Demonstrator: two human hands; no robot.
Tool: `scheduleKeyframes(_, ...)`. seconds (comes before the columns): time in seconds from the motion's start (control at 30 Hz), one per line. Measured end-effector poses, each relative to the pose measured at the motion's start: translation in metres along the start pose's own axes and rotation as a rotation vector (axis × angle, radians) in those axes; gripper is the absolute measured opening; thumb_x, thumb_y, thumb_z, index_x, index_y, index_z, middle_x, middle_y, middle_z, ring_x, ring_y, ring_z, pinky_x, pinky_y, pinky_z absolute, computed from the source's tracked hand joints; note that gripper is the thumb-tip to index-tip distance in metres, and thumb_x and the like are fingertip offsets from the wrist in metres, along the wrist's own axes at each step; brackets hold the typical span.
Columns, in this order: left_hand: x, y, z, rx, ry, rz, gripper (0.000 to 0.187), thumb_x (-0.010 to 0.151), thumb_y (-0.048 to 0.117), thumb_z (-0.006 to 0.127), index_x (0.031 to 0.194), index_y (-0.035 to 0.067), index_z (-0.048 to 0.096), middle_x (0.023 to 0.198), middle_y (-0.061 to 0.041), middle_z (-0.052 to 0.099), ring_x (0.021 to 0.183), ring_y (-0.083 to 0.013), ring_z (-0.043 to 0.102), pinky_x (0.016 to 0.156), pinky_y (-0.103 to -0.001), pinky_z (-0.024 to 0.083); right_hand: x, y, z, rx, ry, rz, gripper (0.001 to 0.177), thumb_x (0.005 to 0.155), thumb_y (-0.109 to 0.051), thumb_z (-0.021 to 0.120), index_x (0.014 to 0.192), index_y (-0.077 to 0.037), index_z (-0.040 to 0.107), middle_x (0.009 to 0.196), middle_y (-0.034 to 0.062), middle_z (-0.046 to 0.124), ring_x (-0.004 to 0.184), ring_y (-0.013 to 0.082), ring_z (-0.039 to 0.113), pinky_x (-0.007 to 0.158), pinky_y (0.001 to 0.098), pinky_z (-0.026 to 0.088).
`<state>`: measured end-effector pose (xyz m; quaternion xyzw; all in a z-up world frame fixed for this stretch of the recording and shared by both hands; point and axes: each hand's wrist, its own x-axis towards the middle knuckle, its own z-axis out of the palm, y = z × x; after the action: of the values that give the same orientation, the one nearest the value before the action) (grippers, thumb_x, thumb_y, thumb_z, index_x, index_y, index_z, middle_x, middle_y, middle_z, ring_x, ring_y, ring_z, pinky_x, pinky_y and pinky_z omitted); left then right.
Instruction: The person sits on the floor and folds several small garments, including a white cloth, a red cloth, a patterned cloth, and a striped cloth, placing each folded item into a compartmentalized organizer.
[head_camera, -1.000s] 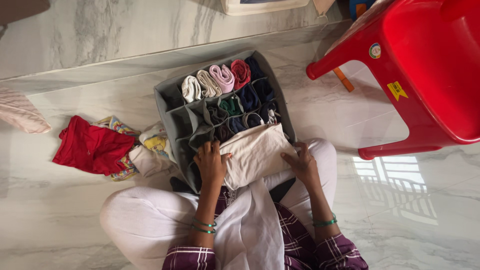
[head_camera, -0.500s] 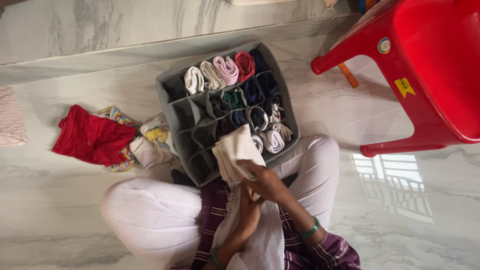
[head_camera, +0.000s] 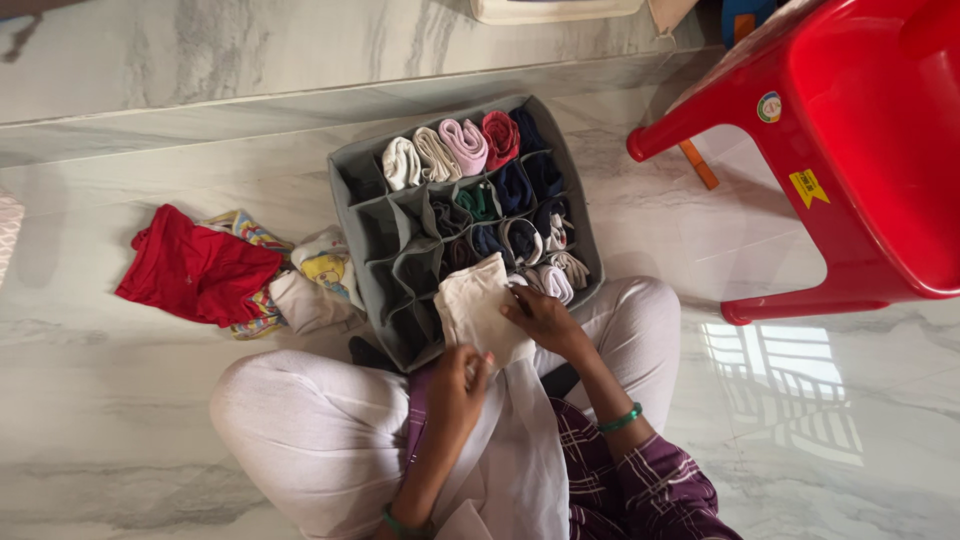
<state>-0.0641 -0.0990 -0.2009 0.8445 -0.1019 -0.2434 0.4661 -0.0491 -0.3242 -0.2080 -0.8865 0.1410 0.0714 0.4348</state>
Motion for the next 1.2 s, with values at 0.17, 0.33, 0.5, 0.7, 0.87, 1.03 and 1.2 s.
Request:
scheduleKeyframes(0.17,0.018,0.016,-0.019,0.260,0.259,0.315,0.033,0.094,0.025,0.066,0.122,0.008,0.066,0.113,-0.016,0.061,0.104,-0.0369,0.063,0.083,-0.044,0.053,0.009,-0.001,0.014,0.471,-0.112,0.237,0.057,0.083,-0.035,0.081,0.122,0.004,0.065,0.100,0.0194,0.076,0.085,0.0268,0.074,0.074,0.0362,0.059)
scheduleKeyframes(0.33,0.020,0.004,-0.009,0.336,0.212,0.231,0.030,0.097,0.026,0.064,0.122,0.010,0.066,0.114,-0.016,0.060,0.105,-0.0376,0.061,0.087,-0.047,0.052,0.004,-0.002,0.015,0.671,-0.269,0.294,0.052,0.079,-0.022,0.087,0.117,0.008,0.068,0.104,0.0177,0.078,0.088,0.0251,0.077,0.082,0.0355,0.063)
scheduleKeyframes(0.5,0.022,-0.005,-0.017,-0.004,0.223,0.121,0.049,0.091,0.030,0.074,0.128,0.003,0.056,0.117,-0.017,0.061,0.103,-0.0325,0.064,0.085,-0.042,0.054,-0.017,-0.032,0.006,0.463,-0.234,0.079,0.049,0.084,-0.019,0.083,0.126,-0.001,0.069,0.109,0.0106,0.077,0.097,0.0202,0.072,0.088,0.0340,0.059)
scheduleKeyframes(0.7,0.028,-0.026,-0.044,-0.927,-0.231,-0.001,0.076,0.076,0.016,0.087,0.139,0.006,0.046,0.119,-0.008,0.067,0.110,-0.0192,0.065,0.094,-0.034,0.052,-0.051,-0.050,-0.024,0.594,-0.413,-0.144,0.059,0.095,-0.011,0.067,0.149,-0.006,0.044,0.135,0.0111,0.063,0.126,0.0176,0.059,0.106,0.0355,0.049)
scheduleKeyframes(0.87,0.028,-0.042,-0.025,-1.208,-0.509,0.048,0.065,0.079,0.011,0.085,0.136,0.000,0.056,0.121,-0.006,0.069,0.111,-0.0178,0.066,0.097,-0.036,0.053,-0.054,-0.040,-0.023,0.888,-0.385,-0.143,0.061,0.097,-0.006,0.064,0.153,-0.004,0.038,0.140,0.0165,0.059,0.132,0.0236,0.057,0.113,0.0394,0.047)
scheduleKeyframes(1.03,0.033,-0.029,-0.013,-1.022,-0.274,-0.079,0.052,0.089,0.021,0.077,0.135,0.001,0.060,0.116,-0.008,0.071,0.105,-0.0157,0.067,0.094,-0.033,0.053,-0.053,-0.044,-0.024,0.886,-0.248,0.285,0.054,0.099,-0.014,0.066,0.149,0.004,0.052,0.131,0.0223,0.065,0.118,0.0308,0.059,0.101,0.0450,0.051)
scheduleKeyframes(1.2,0.029,-0.010,-0.035,-1.016,-0.291,-0.057,0.046,0.087,0.010,0.076,0.130,0.004,0.063,0.115,-0.011,0.071,0.104,-0.0195,0.069,0.091,-0.035,0.057,-0.062,-0.046,-0.039,0.728,-0.356,0.130,0.066,0.078,-0.005,0.076,0.139,-0.011,0.051,0.134,0.0123,0.063,0.126,0.0231,0.060,0.108,0.0417,0.049)
